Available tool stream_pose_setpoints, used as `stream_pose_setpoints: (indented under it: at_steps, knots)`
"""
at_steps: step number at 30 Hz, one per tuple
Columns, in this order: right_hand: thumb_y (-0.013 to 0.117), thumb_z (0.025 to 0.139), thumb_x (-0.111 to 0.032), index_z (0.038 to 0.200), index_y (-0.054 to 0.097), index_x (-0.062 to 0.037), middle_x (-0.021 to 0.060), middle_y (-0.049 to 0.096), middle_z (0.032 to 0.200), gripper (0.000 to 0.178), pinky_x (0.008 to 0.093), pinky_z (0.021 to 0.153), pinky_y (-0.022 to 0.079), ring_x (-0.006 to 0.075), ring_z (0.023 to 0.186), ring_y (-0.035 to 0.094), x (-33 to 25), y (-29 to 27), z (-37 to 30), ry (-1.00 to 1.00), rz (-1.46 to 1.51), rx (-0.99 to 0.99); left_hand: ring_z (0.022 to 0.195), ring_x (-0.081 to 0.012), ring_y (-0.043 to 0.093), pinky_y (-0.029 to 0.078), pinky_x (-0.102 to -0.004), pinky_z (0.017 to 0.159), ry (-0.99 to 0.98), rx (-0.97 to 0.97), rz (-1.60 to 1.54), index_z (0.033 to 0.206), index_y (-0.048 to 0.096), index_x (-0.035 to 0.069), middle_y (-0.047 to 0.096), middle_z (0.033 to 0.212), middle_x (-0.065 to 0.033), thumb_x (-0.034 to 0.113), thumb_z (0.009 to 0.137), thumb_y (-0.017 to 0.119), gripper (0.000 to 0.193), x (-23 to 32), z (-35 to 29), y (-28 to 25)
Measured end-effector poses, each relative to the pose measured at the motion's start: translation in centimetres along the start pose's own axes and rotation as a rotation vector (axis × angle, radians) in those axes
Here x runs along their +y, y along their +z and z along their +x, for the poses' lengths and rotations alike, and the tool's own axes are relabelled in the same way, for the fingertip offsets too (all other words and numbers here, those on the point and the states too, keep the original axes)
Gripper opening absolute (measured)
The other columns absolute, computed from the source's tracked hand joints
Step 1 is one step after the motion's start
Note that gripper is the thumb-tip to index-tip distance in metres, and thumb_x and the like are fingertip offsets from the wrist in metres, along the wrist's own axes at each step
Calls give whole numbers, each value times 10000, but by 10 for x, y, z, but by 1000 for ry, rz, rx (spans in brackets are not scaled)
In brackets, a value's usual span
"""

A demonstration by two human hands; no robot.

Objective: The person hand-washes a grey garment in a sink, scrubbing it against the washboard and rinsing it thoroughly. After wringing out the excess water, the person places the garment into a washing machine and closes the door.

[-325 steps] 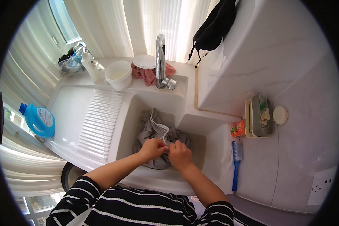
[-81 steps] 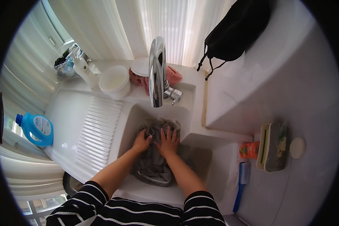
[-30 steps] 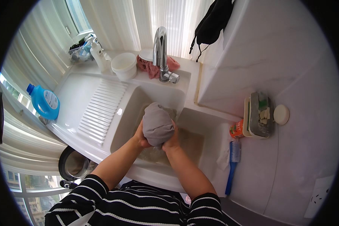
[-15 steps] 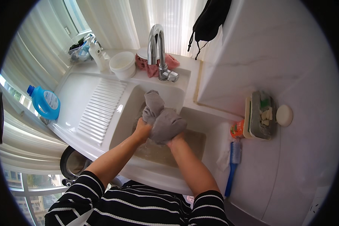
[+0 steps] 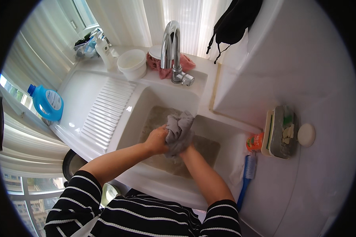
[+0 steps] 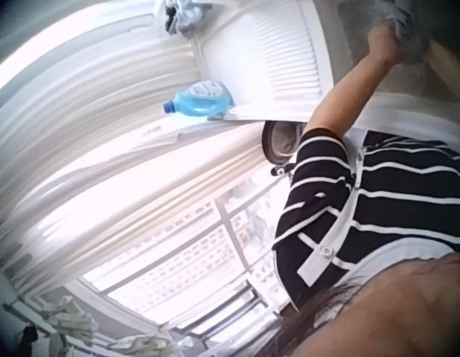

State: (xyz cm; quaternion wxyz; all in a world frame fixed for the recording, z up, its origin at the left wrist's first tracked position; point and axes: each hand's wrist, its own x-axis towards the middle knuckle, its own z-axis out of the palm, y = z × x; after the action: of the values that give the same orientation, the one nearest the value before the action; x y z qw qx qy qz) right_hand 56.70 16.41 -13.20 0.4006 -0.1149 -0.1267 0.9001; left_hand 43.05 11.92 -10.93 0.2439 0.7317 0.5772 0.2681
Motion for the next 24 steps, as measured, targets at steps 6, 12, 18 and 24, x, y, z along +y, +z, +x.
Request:
stream_pose_setpoints:
  at_steps: [6, 12, 18, 24]
  knots:
    - [522, 972, -284, 1176, 570, -64, 56, 618, 1128, 304, 313, 913, 492, 183, 1025, 602, -16, 59, -13, 64, -441, 597, 904, -204, 659, 507, -325, 830, -616, -10, -626, 1005, 687, -30, 697, 971, -140, 187, 740, 745, 348, -33, -8, -39]
    - [674, 859, -175, 1163, 561, 6, 89, 634, 1129, 371, 337, 902, 479, 225, 980, 625, 4, 123, 21, -378, -931, 368, 755, -185, 609, 495, -324, 705, -542, 171, -648, 852, 686, -113, 663, 796, -147, 383, 808, 679, 498, -51, -7, -183]
    - [764, 676, -135, 1202, 528, -33, 167, 593, 1163, 585, 388, 941, 455, 350, 1067, 575, 90, 190, 101, -690, -1536, 414, 663, -266, 688, 537, -346, 632, -744, -120, -245, 938, 666, -64, 676, 734, -182, 541, 879, 470, 638, -129, -32, -309]
    - [732, 748, -345, 1443, 398, -134, 225, 276, 1523, 800, 465, 1145, 247, 369, 1423, 243, 124, 143, 105, 60, -2170, -99, 924, -317, 671, 517, -399, 793, -594, -187, 561, 943, 712, 14, 704, 883, -186, 758, 821, 468, 793, -195, -68, -344]
